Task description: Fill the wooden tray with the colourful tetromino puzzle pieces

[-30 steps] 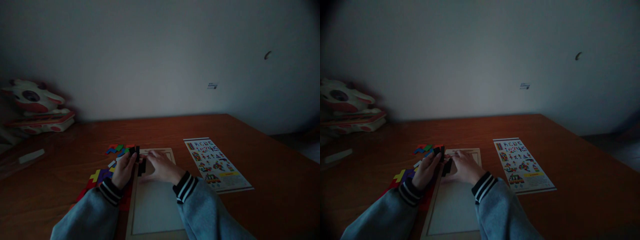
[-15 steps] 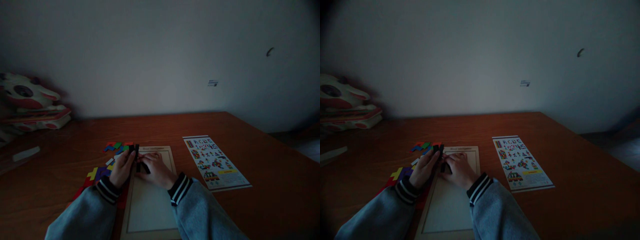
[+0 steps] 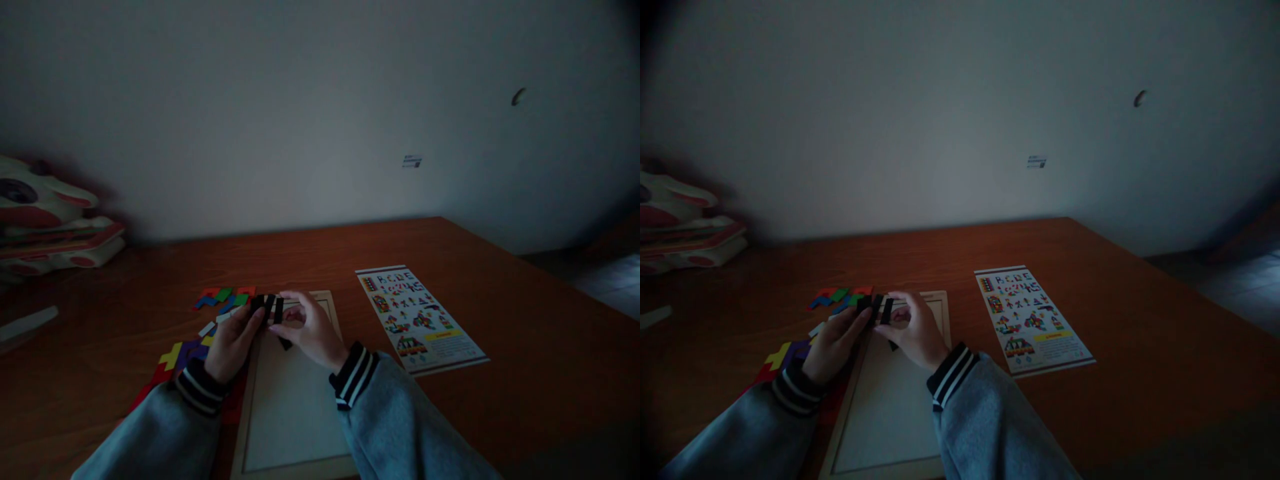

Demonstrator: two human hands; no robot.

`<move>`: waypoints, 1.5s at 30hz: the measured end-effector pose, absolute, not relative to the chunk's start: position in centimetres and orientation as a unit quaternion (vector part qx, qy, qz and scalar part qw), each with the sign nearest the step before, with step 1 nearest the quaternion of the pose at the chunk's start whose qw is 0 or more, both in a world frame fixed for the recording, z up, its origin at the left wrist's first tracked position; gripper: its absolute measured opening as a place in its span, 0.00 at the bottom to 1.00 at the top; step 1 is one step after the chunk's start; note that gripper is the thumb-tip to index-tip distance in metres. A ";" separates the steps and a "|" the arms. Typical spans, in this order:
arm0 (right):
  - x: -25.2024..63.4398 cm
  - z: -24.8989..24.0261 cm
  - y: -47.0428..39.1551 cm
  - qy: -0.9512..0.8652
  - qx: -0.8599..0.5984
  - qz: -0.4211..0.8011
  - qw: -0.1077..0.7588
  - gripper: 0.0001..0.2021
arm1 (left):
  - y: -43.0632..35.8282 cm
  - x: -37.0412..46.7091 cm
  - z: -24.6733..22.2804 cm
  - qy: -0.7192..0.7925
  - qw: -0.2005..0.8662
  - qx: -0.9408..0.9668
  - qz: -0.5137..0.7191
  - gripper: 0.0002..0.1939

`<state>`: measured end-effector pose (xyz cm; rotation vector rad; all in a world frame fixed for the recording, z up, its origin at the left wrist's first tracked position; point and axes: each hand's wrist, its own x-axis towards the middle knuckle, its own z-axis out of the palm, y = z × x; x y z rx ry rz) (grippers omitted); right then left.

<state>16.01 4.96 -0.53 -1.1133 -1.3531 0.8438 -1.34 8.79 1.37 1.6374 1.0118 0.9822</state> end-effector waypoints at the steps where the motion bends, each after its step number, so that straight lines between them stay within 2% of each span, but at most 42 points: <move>1: 16.0 -0.6 4.9 -0.580 -0.471 0.354 0.563 0.29 | 8.7 -1.3 1.5 0.410 0.451 0.686 0.397 0.22; 7: 15.9 -0.3 4.8 -0.563 -0.467 0.383 0.564 0.29 | 8.7 -1.5 1.7 0.412 0.373 0.742 0.376 0.17; 15: 15.8 -0.1 5.0 -0.478 -0.419 0.498 0.590 0.30 | 8.9 -1.9 0.8 0.410 0.364 0.765 0.337 0.19; 21: 15.8 0.2 4.9 -0.502 -0.425 0.482 0.579 0.18 | 8.8 -1.9 1.0 0.404 0.376 0.762 0.337 0.19; 31: 16.0 -0.2 5.4 -0.467 -0.402 0.470 0.632 0.17 | 8.7 -1.8 0.8 0.410 0.368 0.754 0.358 0.20; 38: 15.8 0.9 5.1 -0.461 -0.367 0.515 0.623 0.16 | 8.6 -1.7 1.0 0.387 0.387 0.753 0.365 0.19; 45: 15.8 0.9 5.1 -0.442 -0.367 0.518 0.634 0.16 | 8.5 -2.0 0.6 0.394 0.400 0.752 0.346 0.23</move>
